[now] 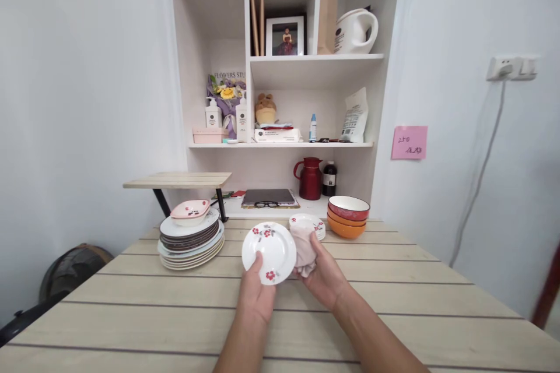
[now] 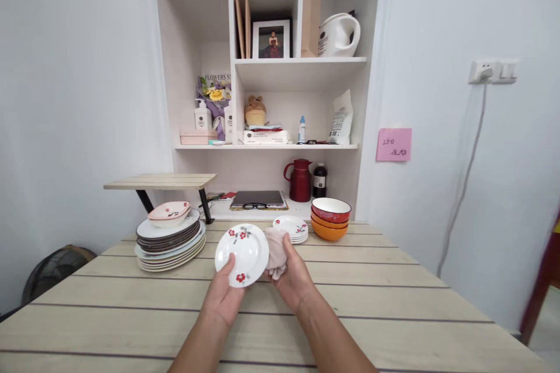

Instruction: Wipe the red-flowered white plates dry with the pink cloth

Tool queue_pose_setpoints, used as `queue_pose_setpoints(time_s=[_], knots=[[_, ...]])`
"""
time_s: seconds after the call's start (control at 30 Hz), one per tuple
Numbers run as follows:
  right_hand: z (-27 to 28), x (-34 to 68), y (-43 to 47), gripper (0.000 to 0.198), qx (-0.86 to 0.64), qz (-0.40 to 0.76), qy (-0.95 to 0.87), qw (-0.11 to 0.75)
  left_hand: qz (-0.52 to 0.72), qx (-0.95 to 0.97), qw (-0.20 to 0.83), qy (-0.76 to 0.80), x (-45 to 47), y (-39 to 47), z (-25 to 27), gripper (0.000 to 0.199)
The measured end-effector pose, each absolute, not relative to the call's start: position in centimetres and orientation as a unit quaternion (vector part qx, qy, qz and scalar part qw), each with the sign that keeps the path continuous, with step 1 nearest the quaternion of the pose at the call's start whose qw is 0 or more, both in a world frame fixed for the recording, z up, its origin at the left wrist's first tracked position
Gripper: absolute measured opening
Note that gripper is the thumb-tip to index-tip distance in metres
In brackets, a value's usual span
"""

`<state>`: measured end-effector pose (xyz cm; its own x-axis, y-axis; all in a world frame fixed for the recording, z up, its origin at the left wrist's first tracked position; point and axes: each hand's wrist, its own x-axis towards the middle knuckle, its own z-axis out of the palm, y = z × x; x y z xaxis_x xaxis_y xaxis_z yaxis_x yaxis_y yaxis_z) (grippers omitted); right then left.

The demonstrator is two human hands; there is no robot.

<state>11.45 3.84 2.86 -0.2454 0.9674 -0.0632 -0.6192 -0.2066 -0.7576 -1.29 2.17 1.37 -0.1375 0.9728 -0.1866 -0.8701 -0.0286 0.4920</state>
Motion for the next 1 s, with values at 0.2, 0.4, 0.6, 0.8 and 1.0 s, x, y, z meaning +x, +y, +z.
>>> queue_pose_setpoints(time_s=[0.2, 0.4, 0.6, 0.8, 1.0], knots=[[2.1, 9.7, 2.4, 0.044, -0.324, 0.711, -0.386, 0.491, 0.747, 0.062, 0.601, 0.279, -3.3, 3.2, 0.9, 0.045], [3.0, 11.5, 3.3, 0.046, -0.411, 0.499, -0.474, 0.598, 0.727, 0.082, 0.617, 0.290, -2.9, 2.8, 0.6, 0.042], [2.4, 12.1, 4.2, 0.032, -0.391, 0.195, -0.725, 0.532, 0.691, 0.127, 0.670, 0.241, -2.0, 2.1, 1.2, 0.040], [2.0, 10.5, 2.7, 0.054, -0.361, 0.050, -0.820, 0.442, 0.657, 0.163, 0.710, 0.193, -2.1, 2.2, 1.0, 0.041], [2.0, 10.2, 3.1, 0.052, -0.358, 0.024, -0.821, 0.445, 0.589, 0.204, 0.766, 0.159, -0.8, 1.7, 0.4, 0.052]])
